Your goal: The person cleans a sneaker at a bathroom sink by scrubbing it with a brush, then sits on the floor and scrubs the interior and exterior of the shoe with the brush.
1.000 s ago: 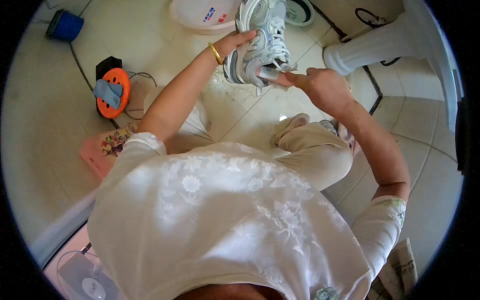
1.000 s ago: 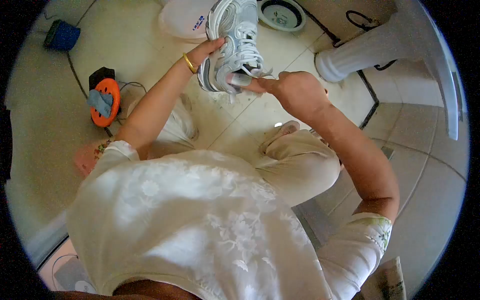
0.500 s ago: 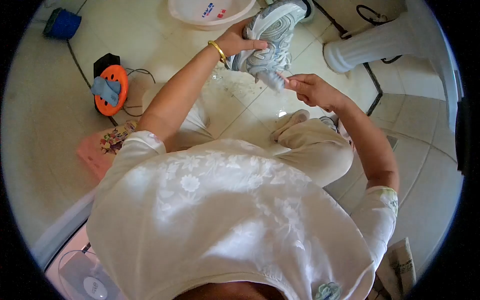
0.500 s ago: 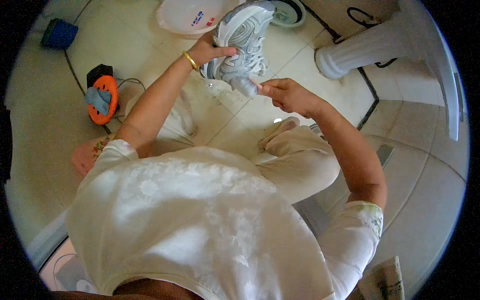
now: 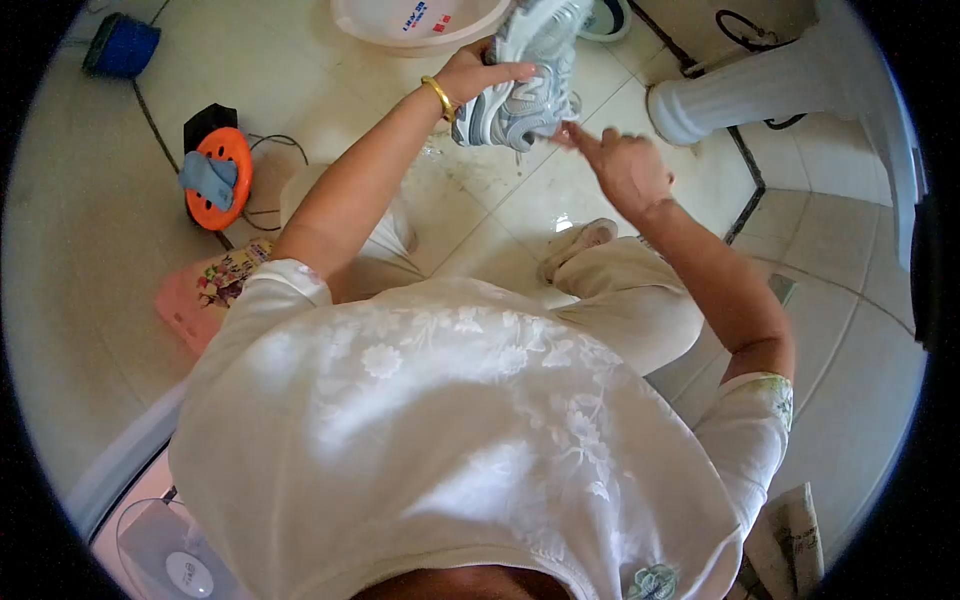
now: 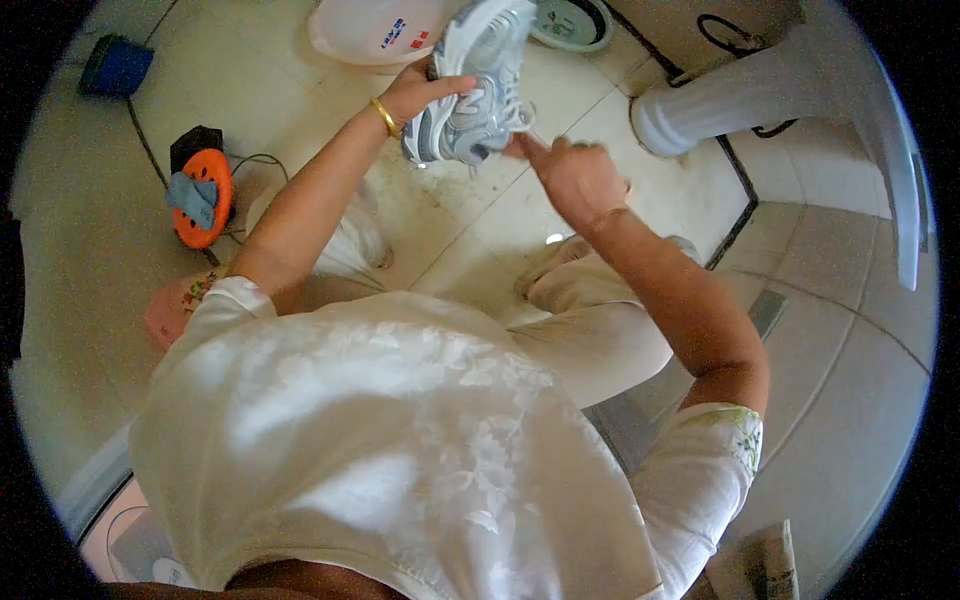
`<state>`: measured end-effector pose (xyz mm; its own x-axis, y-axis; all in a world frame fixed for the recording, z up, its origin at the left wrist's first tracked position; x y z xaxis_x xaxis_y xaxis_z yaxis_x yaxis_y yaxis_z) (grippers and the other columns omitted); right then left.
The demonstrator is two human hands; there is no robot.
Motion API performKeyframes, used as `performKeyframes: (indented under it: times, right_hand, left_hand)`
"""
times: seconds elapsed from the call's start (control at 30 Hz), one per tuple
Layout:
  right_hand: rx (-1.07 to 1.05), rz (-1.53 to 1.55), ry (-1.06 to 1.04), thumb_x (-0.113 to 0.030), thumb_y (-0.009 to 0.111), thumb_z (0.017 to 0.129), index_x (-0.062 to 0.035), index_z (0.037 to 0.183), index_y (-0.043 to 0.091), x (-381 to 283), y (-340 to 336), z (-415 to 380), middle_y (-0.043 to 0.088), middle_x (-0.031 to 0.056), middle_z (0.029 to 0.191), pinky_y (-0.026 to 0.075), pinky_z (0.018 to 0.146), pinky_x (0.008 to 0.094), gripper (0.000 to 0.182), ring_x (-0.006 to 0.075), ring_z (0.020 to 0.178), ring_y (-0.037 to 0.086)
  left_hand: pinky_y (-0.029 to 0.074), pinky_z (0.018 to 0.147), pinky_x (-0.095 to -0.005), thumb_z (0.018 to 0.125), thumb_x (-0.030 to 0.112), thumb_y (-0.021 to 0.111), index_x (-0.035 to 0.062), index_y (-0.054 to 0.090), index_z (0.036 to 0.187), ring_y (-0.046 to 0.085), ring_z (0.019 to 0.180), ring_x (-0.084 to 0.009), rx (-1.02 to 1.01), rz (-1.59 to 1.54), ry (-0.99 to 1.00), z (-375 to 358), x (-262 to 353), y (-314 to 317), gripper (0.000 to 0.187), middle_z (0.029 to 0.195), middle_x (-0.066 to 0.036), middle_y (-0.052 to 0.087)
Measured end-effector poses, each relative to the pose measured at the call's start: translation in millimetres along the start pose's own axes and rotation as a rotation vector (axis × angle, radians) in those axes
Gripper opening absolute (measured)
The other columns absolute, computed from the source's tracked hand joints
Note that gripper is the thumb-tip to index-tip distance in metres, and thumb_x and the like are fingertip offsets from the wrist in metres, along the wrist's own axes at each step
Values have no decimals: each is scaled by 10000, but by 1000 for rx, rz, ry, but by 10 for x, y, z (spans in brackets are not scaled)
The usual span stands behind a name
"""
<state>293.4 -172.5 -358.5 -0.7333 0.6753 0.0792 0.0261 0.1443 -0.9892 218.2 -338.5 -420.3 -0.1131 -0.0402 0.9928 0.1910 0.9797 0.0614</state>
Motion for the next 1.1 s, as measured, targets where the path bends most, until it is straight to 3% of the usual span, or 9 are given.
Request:
performKeyframes:
  times: [0.17, 0.3, 0.43, 0.57, 0.63, 0.73, 0.8, 1.0, 1.1]
  right_hand:
    - [-598, 1440, 389, -312, 480, 897, -59, 1122, 534, -85, 618, -136, 423, 10, 546, 306, 405, 225, 343, 96, 436, 394]
    - [-827, 1897, 392, -363, 452, 915, -65, 997, 513, -240, 811, -190, 354, -24, 563, 268, 403, 201, 314, 61, 442, 294]
    - [-103, 258, -168, -221, 455, 885, -124, 1150, 523, -144, 387, 228, 516, 73, 628, 371, 421, 269, 290, 153, 507, 529]
    - [100, -275, -67, -132, 466, 818, -234, 1246, 448, 32, 127, 225, 593, 123, 750, 492, 558, 376, 441, 275, 630, 609]
    - [-35, 16, -21, -132, 471, 838, -169, 1278, 416, -8, 301, 136, 572, 119, 706, 461, 508, 329, 445, 233, 599, 597]
    - [-22, 1134, -21, -263, 464, 900, -149, 1187, 470, -98, 667, 185, 475, 62, 599, 368, 410, 267, 310, 148, 454, 471]
    - [-730, 1830, 459, -337, 458, 912, -146, 1127, 493, -206, 952, -93, 421, 32, 573, 324, 378, 246, 290, 113, 409, 390]
    - [-79, 803, -39, -285, 461, 898, -168, 1179, 479, 39, 994, 280, 487, 70, 580, 395, 424, 317, 305, 183, 478, 503]
    - [-208, 88, 89, -193, 463, 853, -238, 1254, 446, -20, 451, 266, 606, 134, 758, 482, 611, 410, 403, 296, 712, 612]
  left_hand:
    - [392, 944, -308, 613, 291, 793, 7, 326, 1319, 485, 1105, -205, -66, 265, 189, -158, 386, 124, 893, 1219, -146, 492]
    - [388, 949, -307, 600, 246, 803, 15, 324, 1324, 476, 1114, -200, -142, 201, 302, -147, 457, 163, 898, 1236, -143, 480]
    - [402, 932, -302, 594, 266, 807, -1, 362, 1298, 502, 1080, -191, 4, 292, 212, -139, 256, 80, 874, 1200, -139, 511]
    - [410, 915, -293, 611, 295, 792, -5, 427, 1247, 512, 1062, -187, -53, -194, -102, 16, -90, -36, 792, 1183, -133, 526]
    - [397, 932, -299, 616, 290, 789, -4, 408, 1262, 497, 1085, -191, 59, 56, 6, -12, 58, -119, 805, 1201, -132, 511]
    - [377, 957, -304, 616, 278, 792, -2, 374, 1286, 474, 1115, -196, 16, 241, 199, -37, 234, -64, 838, 1229, -133, 488]
    - [367, 967, -306, 608, 266, 798, 0, 355, 1299, 463, 1129, -198, -38, 244, 279, -56, 312, 20, 863, 1242, -135, 477]
    - [385, 948, -304, 596, 276, 799, 4, 358, 1304, 495, 1098, -206, -27, 354, 324, -93, 221, 37, 876, 1210, -143, 506]
    - [423, 899, -295, 603, 331, 787, -7, 440, 1240, 546, 1017, -209, 82, 195, 159, -58, 58, -48, 800, 1146, -140, 550]
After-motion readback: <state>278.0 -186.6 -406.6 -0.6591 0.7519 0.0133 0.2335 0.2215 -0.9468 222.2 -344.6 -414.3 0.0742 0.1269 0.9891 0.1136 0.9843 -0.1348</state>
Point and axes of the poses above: each hand's wrist, its own z-axis towards the middle knuckle, its own y-axis out of the palm, x = y × z, the point moved 9 cm from there along z, towards the middle knuckle
